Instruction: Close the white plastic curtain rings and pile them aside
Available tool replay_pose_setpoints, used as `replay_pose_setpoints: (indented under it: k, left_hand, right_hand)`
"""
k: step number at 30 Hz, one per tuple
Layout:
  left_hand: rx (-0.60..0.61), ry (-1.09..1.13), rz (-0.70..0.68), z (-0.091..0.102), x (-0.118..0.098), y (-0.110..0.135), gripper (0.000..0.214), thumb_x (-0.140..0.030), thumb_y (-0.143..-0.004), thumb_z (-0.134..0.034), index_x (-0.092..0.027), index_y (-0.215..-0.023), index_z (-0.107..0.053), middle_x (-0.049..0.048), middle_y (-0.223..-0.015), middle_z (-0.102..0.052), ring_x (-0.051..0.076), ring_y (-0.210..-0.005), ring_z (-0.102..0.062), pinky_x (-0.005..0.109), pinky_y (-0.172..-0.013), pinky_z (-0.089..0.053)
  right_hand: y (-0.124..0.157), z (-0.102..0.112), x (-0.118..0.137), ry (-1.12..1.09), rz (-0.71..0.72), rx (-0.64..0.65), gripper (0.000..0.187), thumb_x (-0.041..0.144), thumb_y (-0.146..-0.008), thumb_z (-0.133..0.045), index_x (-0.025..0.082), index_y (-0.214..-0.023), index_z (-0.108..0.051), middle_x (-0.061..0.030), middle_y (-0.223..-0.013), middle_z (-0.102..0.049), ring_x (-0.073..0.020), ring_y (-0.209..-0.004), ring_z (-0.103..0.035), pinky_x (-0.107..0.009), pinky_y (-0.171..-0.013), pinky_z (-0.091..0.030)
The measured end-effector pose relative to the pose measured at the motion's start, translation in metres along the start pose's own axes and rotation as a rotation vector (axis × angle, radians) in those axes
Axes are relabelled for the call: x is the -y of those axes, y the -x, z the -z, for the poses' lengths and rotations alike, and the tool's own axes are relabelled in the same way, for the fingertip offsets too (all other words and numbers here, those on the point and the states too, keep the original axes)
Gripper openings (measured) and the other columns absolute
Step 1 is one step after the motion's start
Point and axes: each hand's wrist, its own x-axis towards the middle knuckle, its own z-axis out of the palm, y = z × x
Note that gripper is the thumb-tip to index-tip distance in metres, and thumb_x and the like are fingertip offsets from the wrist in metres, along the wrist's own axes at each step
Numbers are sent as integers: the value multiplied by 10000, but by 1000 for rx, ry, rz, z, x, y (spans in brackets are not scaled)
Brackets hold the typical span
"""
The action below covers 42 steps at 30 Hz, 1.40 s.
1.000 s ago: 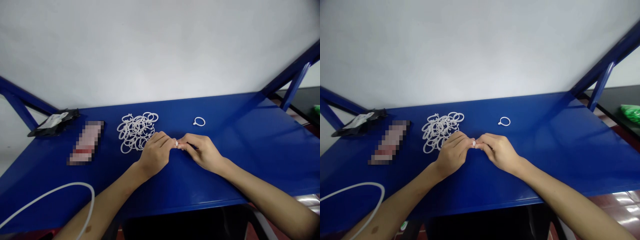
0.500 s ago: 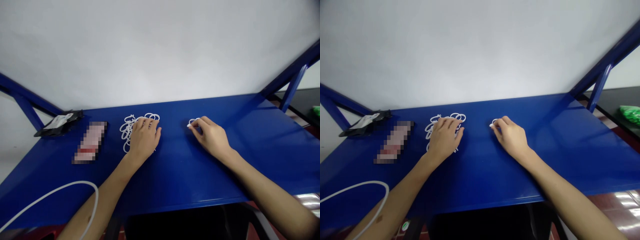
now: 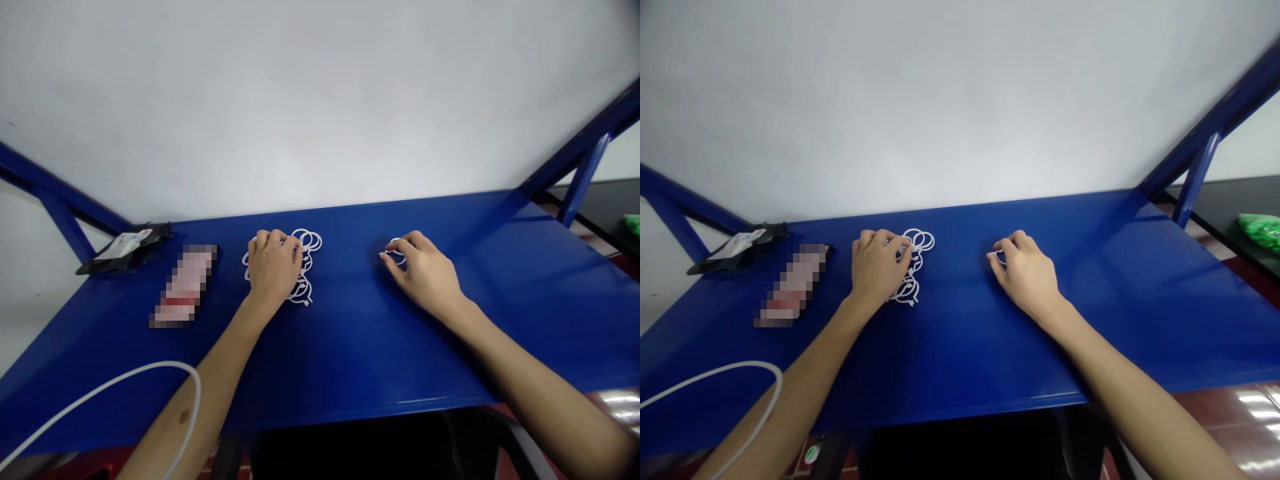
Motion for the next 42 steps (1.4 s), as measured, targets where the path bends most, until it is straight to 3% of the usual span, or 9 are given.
replay_pose_setpoints:
  k: [14, 22, 32, 42]
  left_hand:
    - [37, 66, 56, -2, 0, 0, 184, -267, -947, -565, -215, -865, -721, 116, -1017, -663, 331, -1029, -493, 481, -866, -396]
    - [79, 51, 37, -1, -2, 0, 242, -277, -960, -536, -203, -1080, -732, 129, -1141, -666, 341, -1070, -502, 493, -885, -413]
    - [128, 22, 56, 1, -2, -1, 249, -293, -972, -506, -194, -1054, -719, 131, -1121, -649, 330, -1087, -488, 476, -902, -414]
    - [-62, 61, -22, -3, -1, 0, 165, -260, -951, -548, -219, -906, -702, 125, -1036, -651, 320, -1015, -488, 484, -849, -417]
  right_hand:
    - [3, -4, 4, -64, 67, 91, 236, 386, -970, -584, 191, -1054, -687, -85, -1029, -646, -257, -972, -653, -358, -713, -554]
    - [4, -3, 7, -95, 96, 112, 229, 370, -973, -579, 182, -1053, -684, -94, -1037, -645, -264, -1001, -642, -372, -759, -570]
    - [5, -2, 9, -137, 95, 155, 219, 363, -968, -590, 187, -1060, -683, -87, -1037, -650, -249, -938, -662, -379, -785, -573]
    - [5, -4, 8, -161, 135, 138, 228, 364, -973, -558, 184, -1053, -673, -103, -1022, -656, -257, -927, -657, -403, -763, -581]
